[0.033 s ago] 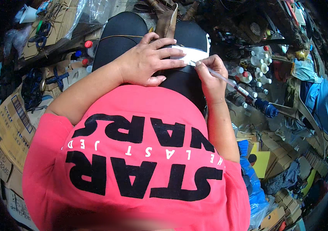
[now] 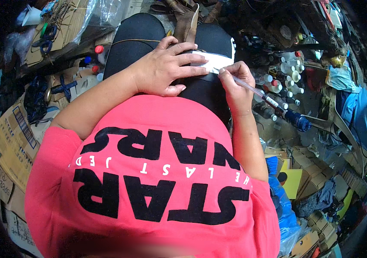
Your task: Marking lines on a leather shoe component using a white template and a silver pen.
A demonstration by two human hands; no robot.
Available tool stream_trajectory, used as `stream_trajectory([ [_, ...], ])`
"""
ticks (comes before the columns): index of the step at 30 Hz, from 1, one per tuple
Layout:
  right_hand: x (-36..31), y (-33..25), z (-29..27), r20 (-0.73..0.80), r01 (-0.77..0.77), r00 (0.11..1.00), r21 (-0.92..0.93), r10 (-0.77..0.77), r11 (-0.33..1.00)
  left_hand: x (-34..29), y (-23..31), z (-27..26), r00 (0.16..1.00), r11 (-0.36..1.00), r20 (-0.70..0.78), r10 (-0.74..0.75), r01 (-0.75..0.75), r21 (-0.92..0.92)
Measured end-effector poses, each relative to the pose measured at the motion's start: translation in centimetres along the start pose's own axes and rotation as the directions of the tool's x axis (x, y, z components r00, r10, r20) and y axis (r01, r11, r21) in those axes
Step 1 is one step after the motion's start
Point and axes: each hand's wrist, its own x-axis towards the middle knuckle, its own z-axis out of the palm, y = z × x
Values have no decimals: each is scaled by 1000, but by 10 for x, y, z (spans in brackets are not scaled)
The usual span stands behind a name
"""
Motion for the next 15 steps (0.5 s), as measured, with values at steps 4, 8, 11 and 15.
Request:
stream_trajectory([
  [4, 0, 0, 0, 0, 11, 1000, -11, -11, 1000, 0, -1, 2, 1000, 1000, -2, 5, -5, -7],
  [8, 0, -2, 1, -2, 5, 1000, -14, -5, 1000, 0, 0, 1, 1000, 1000, 7, -2, 1, 7],
  [11, -1, -3, 1, -6, -5, 1000, -33, 5, 999, 0, -1, 2, 1000, 1000, 15, -4, 4, 18],
  [15, 1, -2, 0, -10, 8, 1000, -50, -8, 999, 0, -1, 1, 1000, 1000, 27, -4, 4, 21],
])
